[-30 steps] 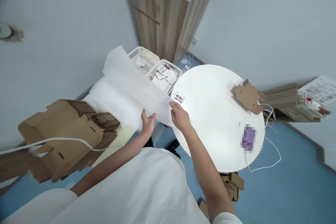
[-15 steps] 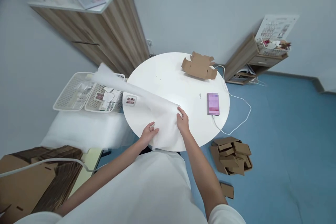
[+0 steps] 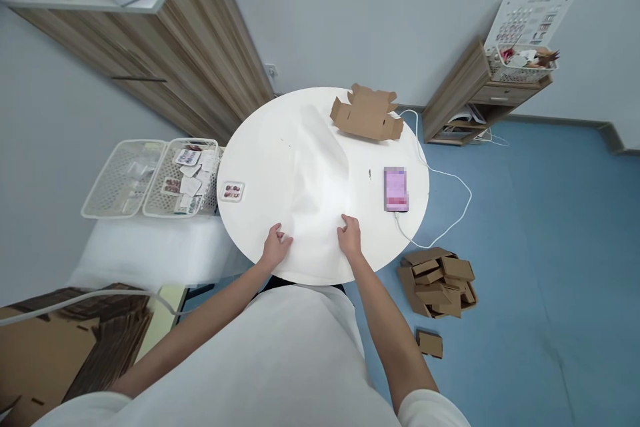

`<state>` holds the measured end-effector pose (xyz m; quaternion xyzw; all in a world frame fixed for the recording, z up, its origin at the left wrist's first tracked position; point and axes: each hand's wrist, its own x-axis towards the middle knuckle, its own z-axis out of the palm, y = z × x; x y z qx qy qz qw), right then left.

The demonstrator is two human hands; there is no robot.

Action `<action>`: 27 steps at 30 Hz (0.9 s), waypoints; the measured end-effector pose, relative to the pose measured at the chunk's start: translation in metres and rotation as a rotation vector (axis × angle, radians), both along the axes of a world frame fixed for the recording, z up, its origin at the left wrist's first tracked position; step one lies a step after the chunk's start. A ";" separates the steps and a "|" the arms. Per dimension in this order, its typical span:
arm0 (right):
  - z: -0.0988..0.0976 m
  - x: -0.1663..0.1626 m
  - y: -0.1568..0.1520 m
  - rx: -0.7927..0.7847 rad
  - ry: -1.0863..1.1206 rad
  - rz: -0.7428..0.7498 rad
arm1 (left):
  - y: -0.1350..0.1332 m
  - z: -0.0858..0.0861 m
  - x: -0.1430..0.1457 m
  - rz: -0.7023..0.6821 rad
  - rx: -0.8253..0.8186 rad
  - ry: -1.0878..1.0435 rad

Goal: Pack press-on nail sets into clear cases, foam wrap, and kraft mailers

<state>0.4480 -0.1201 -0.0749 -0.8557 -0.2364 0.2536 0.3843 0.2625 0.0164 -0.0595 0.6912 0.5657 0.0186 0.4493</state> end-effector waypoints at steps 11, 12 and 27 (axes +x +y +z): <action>0.013 -0.014 0.009 -0.137 -0.342 0.135 | 0.009 0.007 -0.011 -0.205 0.312 0.073; 0.016 -0.019 0.007 -0.153 -0.386 0.188 | 0.009 0.009 -0.013 -0.259 0.349 0.063; 0.013 -0.044 -0.018 -0.363 -0.523 0.538 | 0.015 0.003 -0.024 -0.718 0.493 0.246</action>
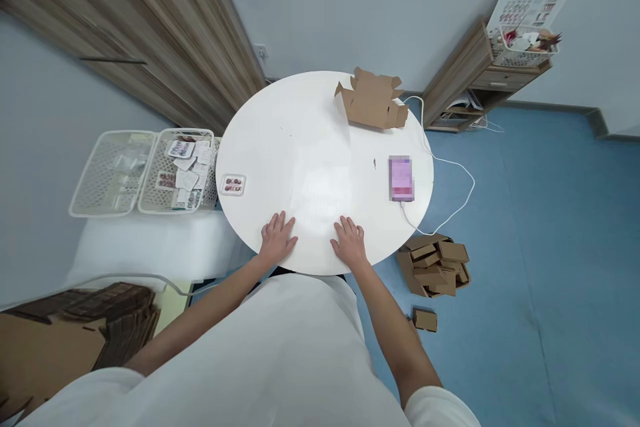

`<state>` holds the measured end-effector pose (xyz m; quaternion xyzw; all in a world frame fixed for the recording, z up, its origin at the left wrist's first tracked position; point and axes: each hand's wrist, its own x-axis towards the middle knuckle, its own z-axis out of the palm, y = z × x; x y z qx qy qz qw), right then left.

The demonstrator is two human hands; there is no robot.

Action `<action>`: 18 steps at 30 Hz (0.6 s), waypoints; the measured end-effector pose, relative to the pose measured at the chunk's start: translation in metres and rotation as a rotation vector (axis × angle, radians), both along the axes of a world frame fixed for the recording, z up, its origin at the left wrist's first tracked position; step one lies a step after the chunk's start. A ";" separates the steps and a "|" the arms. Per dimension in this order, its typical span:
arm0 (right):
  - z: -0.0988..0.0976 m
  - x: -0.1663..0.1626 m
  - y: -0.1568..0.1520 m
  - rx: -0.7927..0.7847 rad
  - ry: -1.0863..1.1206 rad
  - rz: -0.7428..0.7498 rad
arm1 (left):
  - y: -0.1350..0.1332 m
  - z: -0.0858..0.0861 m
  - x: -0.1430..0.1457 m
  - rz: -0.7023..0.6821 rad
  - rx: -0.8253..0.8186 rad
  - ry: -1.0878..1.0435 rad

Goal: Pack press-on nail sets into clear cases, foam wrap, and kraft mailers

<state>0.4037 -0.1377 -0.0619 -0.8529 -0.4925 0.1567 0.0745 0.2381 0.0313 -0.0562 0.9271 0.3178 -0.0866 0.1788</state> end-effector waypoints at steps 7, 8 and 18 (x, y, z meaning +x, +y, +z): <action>-0.002 -0.003 -0.006 0.087 -0.050 0.010 | -0.005 0.002 -0.003 0.014 0.051 -0.055; 0.000 -0.003 -0.005 0.125 -0.046 -0.007 | -0.004 0.003 -0.006 0.033 0.048 -0.075; 0.039 -0.034 0.139 0.314 0.513 0.002 | 0.111 0.007 -0.060 0.536 -0.098 -0.416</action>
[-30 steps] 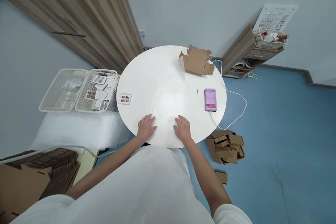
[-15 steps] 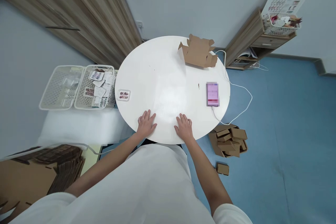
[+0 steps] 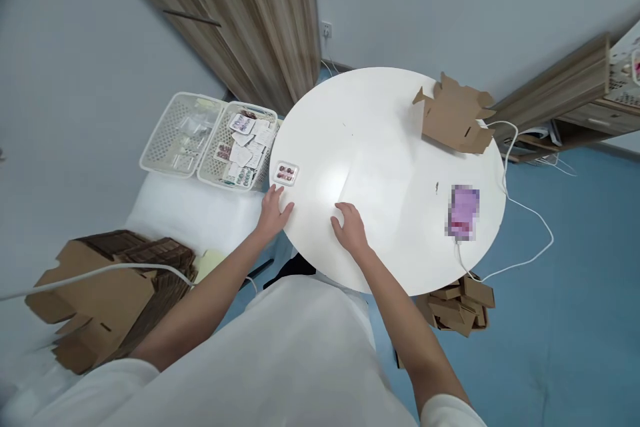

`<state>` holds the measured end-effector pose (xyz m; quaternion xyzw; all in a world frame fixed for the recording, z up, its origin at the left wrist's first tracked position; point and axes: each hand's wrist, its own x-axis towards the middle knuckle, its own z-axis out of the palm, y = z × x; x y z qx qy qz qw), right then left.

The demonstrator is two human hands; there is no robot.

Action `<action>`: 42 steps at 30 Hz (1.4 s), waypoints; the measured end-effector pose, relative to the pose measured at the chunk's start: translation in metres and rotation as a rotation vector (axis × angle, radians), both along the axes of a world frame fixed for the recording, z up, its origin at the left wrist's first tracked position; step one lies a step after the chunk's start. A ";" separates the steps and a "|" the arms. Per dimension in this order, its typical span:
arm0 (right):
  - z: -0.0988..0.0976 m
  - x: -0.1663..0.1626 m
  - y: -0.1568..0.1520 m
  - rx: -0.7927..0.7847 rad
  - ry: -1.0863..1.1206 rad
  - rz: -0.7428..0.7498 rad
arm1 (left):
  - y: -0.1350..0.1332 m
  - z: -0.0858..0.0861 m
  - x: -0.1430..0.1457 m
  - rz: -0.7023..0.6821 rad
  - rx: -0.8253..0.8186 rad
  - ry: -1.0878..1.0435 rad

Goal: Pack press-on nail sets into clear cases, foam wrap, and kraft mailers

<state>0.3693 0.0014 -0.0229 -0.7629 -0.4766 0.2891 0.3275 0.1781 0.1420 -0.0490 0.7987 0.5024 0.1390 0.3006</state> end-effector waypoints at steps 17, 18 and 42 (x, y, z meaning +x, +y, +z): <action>-0.016 -0.067 0.153 -0.232 0.633 -0.354 | 0.102 -0.016 0.003 0.060 -0.464 -0.120; -0.016 -0.068 0.154 -0.223 0.626 -0.343 | 0.102 -0.016 0.004 0.051 -0.466 -0.116; -0.001 0.002 0.034 -0.061 0.619 -0.251 | 0.014 -0.002 0.042 -0.039 -0.587 -0.382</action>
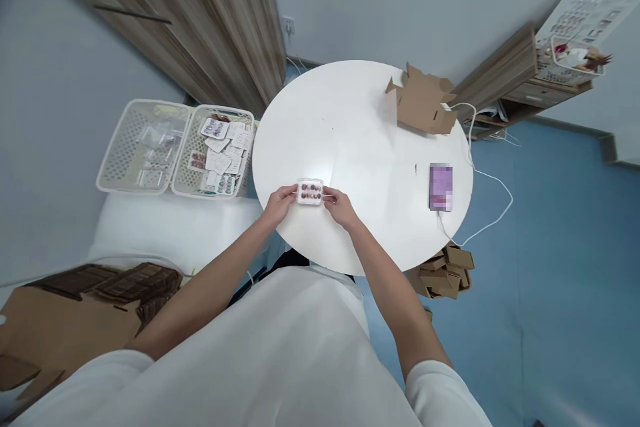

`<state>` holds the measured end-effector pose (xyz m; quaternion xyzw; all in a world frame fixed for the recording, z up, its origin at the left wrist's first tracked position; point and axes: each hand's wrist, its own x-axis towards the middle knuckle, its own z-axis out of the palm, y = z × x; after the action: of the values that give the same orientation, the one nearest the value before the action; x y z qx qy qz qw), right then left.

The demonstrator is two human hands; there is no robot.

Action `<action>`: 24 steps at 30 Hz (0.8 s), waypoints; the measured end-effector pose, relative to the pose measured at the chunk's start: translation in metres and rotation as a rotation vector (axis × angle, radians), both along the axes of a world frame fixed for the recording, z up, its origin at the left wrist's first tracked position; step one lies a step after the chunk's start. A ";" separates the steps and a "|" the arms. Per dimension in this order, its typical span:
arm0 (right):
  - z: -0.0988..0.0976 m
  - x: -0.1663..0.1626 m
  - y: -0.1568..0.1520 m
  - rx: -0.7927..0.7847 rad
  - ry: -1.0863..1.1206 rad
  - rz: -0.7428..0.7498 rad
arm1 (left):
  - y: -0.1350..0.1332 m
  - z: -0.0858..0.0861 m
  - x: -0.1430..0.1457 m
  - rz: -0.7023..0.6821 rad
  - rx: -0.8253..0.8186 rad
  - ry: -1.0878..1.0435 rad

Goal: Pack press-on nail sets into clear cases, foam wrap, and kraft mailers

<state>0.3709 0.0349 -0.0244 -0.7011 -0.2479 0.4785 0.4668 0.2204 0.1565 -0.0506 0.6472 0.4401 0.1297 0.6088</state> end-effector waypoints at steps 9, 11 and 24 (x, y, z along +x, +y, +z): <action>0.003 0.030 -0.131 0.024 0.032 -0.004 | -0.110 -0.001 0.033 -0.192 -0.006 0.045; 0.000 0.032 -0.146 0.023 0.046 0.004 | -0.125 -0.004 0.037 -0.207 0.010 0.081; -0.032 0.032 -0.150 0.095 -0.031 0.048 | -0.149 -0.010 0.046 -0.257 0.197 0.170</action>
<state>0.4031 -0.1146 -0.0559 -0.6795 -0.2942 0.4664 0.4840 0.2663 0.0071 -0.0601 0.7632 0.3887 0.0382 0.5148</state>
